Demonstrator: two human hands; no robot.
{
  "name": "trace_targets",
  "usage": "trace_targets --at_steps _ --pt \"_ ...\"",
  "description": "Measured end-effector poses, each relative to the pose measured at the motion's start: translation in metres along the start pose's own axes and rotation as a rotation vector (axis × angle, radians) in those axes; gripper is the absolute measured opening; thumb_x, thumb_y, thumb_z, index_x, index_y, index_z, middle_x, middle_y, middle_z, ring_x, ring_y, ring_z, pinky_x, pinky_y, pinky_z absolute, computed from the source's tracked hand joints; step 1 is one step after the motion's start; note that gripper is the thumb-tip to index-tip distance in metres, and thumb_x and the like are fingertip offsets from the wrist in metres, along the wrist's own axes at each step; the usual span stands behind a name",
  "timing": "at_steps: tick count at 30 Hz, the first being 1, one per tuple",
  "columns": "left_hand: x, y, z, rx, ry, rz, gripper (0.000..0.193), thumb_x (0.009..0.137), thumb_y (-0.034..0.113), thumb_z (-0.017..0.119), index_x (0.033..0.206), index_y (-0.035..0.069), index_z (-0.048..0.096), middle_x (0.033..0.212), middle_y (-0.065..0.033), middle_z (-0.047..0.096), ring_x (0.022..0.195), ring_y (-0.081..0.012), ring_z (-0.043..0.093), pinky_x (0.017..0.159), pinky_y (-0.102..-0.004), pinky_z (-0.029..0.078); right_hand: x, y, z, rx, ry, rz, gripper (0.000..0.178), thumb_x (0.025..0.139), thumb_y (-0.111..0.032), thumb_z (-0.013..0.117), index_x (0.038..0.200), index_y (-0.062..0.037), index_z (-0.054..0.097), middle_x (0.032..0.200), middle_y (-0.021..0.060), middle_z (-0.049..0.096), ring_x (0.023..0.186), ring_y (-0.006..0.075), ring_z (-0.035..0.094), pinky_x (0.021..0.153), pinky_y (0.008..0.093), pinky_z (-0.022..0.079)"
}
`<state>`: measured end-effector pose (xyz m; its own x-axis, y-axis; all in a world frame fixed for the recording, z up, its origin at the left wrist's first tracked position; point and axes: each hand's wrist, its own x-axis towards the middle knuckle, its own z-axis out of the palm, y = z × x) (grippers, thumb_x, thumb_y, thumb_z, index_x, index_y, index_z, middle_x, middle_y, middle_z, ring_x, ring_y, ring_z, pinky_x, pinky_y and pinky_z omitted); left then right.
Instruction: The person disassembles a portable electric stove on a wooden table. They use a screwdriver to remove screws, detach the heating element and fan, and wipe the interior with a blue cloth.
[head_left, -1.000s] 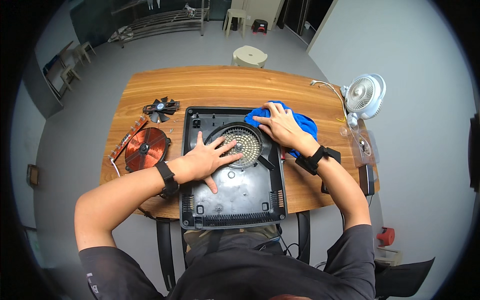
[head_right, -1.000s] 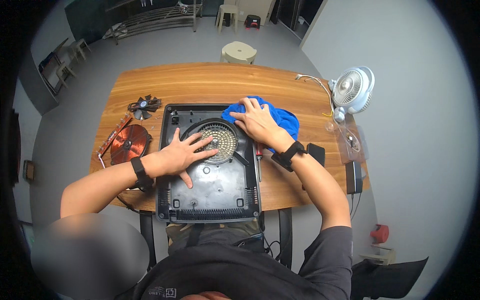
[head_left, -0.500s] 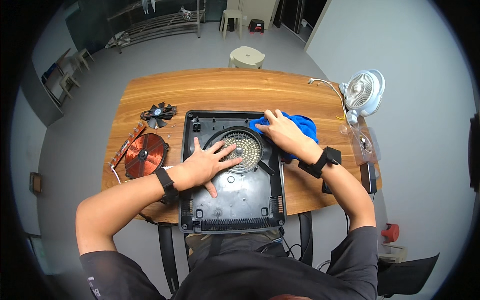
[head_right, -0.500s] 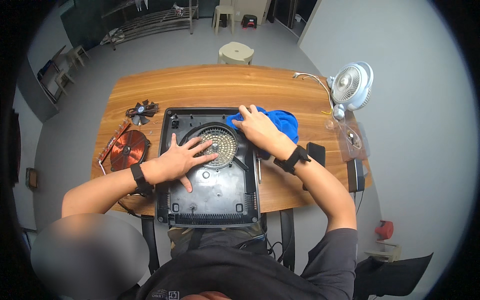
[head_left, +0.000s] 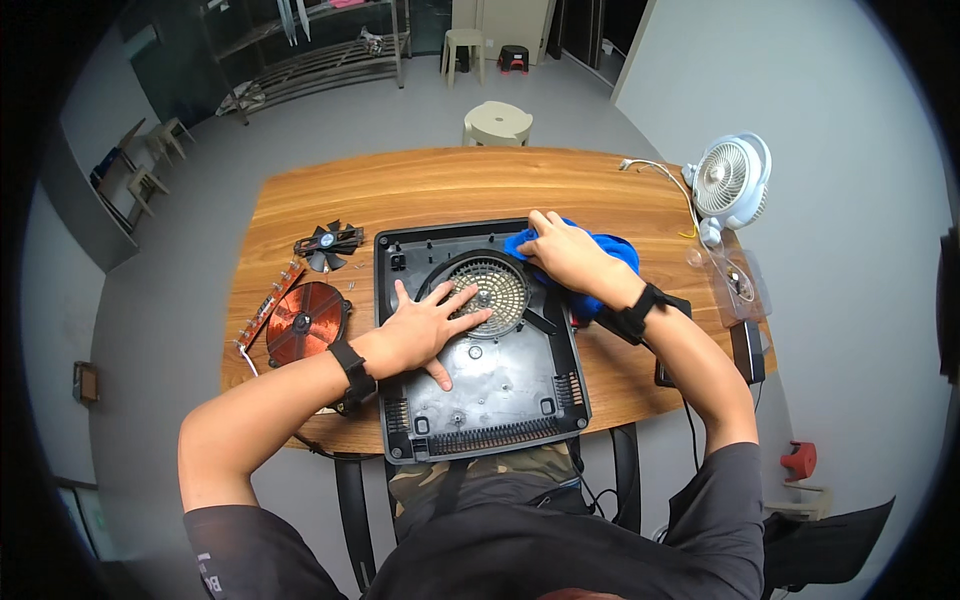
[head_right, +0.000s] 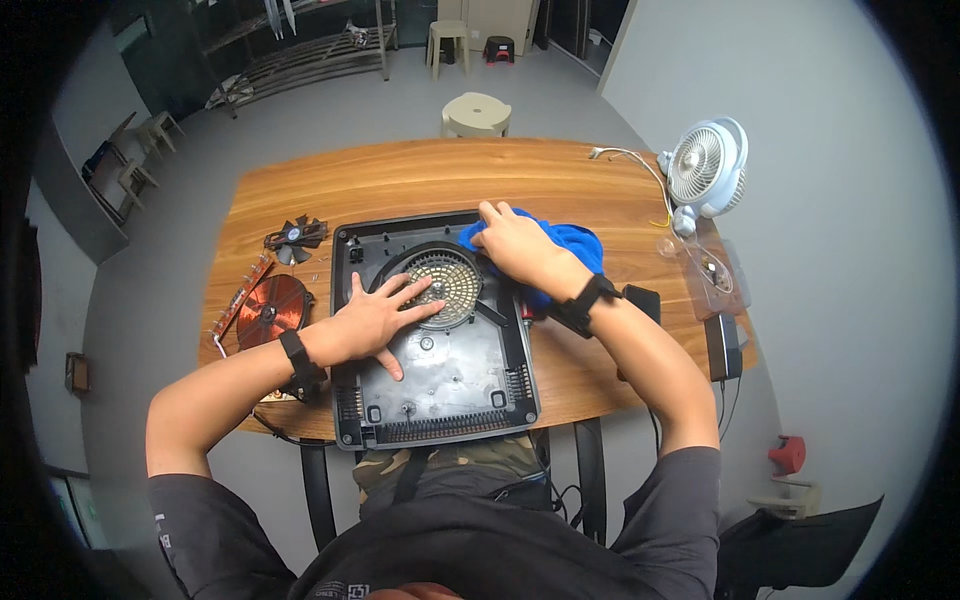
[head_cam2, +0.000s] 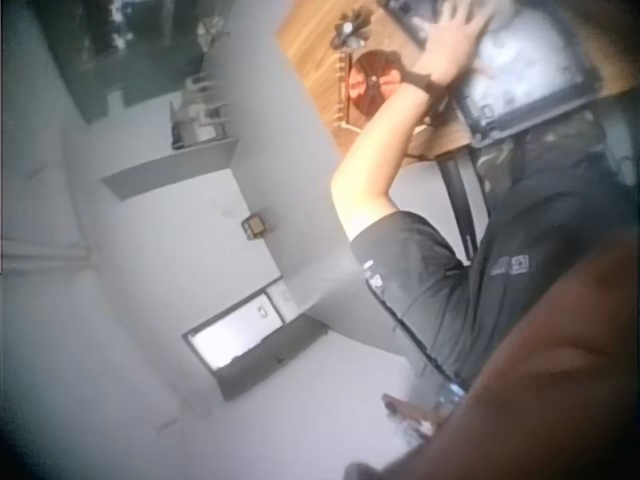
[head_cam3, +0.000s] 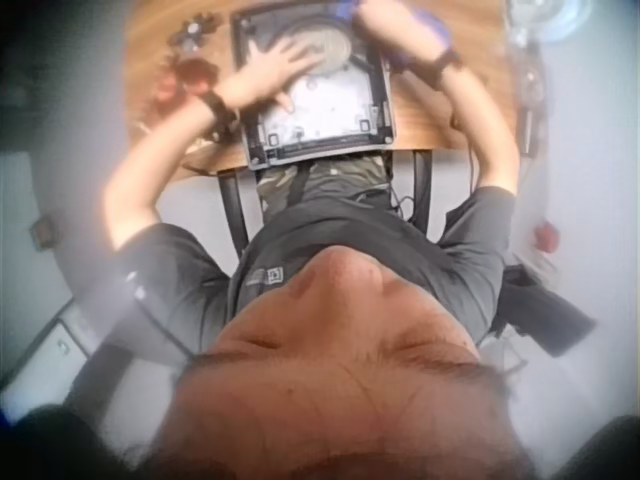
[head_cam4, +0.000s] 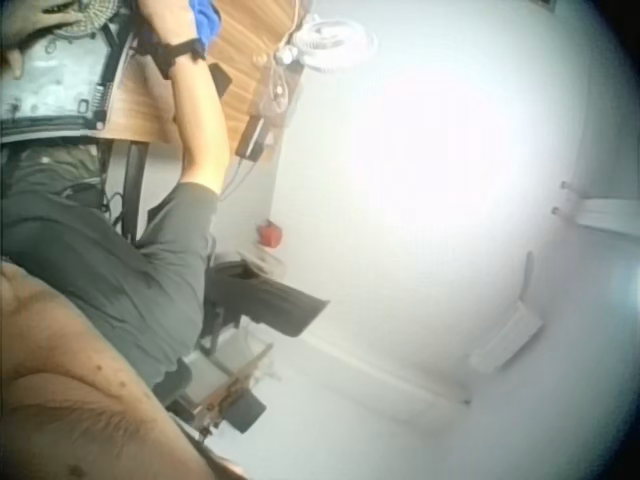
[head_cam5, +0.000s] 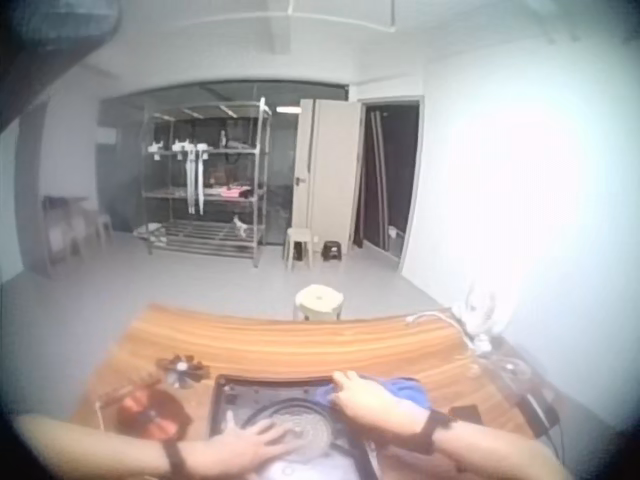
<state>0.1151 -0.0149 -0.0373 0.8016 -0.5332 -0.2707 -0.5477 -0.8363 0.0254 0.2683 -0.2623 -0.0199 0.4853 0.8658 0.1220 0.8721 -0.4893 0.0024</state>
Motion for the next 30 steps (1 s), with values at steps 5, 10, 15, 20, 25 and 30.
trace_targets --at_steps 5,10,15,20,25,30 --pt "0.002 -0.001 0.003 0.001 -0.001 -0.014 0.131 0.049 0.066 0.084 0.161 0.032 0.025 0.168 -0.0084 0.021 0.151 -0.0377 0.025 0.097 -0.0862 0.035 -0.018 -0.012 0.005 -0.103 -0.021 -0.043 0.018 0.089 -0.015 0.062 0.092 -0.0046 0.076 0.117 0.0174 0.054 0.107 0.0356 0.057 0.086 0.0429 0.056" --pt "0.002 0.001 0.003 -0.008 0.001 -0.003 0.132 0.048 0.067 0.083 0.161 0.031 0.025 0.168 -0.0095 0.019 0.151 -0.0390 0.025 0.097 -0.0866 0.034 -0.017 -0.008 0.016 -0.044 -0.005 0.026 0.020 0.091 -0.014 0.061 0.099 -0.0027 0.075 0.118 0.0172 0.052 0.105 0.0357 0.056 0.087 0.0425 0.056" --pt "0.000 -0.001 0.005 -0.024 0.013 0.008 0.133 0.048 0.070 0.081 0.161 0.030 0.025 0.168 -0.0116 0.018 0.151 -0.0404 0.025 0.096 -0.0875 0.033 -0.010 -0.005 0.017 -0.024 -0.085 0.049 0.025 0.095 -0.017 0.063 0.114 -0.0054 0.074 0.119 0.0185 0.052 0.106 0.0359 0.052 0.094 0.0428 0.049" --pt "0.003 -0.002 0.006 -0.010 0.007 0.012 0.132 0.050 0.071 0.081 0.162 0.030 0.024 0.169 -0.0115 0.018 0.151 -0.0406 0.024 0.095 -0.0882 0.033 -0.025 -0.001 -0.001 0.061 -0.040 -0.050 0.024 0.088 -0.011 0.066 0.108 -0.0027 0.075 0.119 0.0181 0.052 0.112 0.0358 0.053 0.093 0.0424 0.053" --pt "0.003 -0.002 0.006 0.008 0.008 0.005 0.132 0.051 0.071 0.081 0.162 0.030 0.023 0.169 -0.0112 0.018 0.150 -0.0404 0.025 0.094 -0.0886 0.033 -0.022 -0.019 -0.025 -0.088 -0.002 0.010 0.021 0.089 -0.012 0.065 0.106 -0.0009 0.072 0.116 0.0175 0.053 0.109 0.0348 0.055 0.093 0.0412 0.053" --pt "0.002 -0.003 0.010 0.004 0.010 0.007 0.132 0.050 0.071 0.081 0.162 0.030 0.024 0.169 -0.0112 0.018 0.151 -0.0403 0.024 0.094 -0.0881 0.034 -0.020 -0.021 -0.045 -0.007 0.102 0.115 0.019 0.090 -0.011 0.066 0.105 -0.0003 0.070 0.112 0.0176 0.053 0.107 0.0362 0.055 0.088 0.0427 0.054"
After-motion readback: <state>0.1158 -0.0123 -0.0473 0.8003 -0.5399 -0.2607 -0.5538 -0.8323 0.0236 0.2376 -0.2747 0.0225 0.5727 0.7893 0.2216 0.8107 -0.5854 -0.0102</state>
